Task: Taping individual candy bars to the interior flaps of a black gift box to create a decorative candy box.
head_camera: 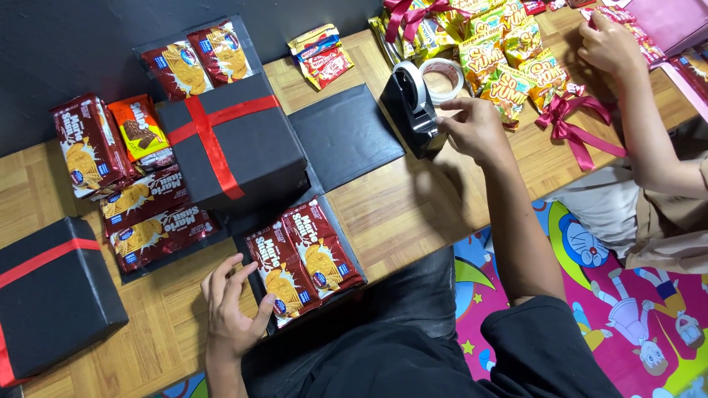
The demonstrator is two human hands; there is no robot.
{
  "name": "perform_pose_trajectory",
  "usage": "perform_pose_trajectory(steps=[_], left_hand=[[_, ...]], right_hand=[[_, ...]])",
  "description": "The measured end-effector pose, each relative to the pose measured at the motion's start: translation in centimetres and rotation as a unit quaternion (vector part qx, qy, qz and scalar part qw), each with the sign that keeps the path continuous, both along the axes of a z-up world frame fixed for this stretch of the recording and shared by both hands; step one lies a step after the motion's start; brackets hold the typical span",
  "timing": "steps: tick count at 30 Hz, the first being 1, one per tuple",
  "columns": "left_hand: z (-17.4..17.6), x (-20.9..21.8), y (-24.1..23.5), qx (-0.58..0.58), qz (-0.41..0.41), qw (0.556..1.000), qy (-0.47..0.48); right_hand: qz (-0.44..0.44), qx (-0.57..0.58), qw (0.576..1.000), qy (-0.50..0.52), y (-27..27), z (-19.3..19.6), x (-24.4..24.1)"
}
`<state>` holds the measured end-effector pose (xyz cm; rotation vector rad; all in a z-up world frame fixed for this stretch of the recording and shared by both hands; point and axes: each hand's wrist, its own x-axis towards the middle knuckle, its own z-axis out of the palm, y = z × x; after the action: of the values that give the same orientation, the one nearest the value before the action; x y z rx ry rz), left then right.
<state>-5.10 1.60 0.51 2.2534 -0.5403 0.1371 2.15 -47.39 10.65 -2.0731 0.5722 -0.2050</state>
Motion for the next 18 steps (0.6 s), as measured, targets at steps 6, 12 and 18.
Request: perform_pose_trajectory(steps=[6,12,18], left_hand=[[0.3,-0.2,-0.1,0.004,0.007,1.000,0.011],[-0.2,-0.1,0.0,0.006,0.004,1.000,0.003],[-0.4,0.0,0.1,0.007,0.003,1.000,-0.006]], right_hand=[[0.003,0.046,0.999,-0.028,-0.3,-0.9,-1.3],[0.006,0.056,0.997,-0.055,-0.8,-2.2,-2.8],[0.019,0.138,0.985,-0.101,-2.0,-4.7,-4.0]])
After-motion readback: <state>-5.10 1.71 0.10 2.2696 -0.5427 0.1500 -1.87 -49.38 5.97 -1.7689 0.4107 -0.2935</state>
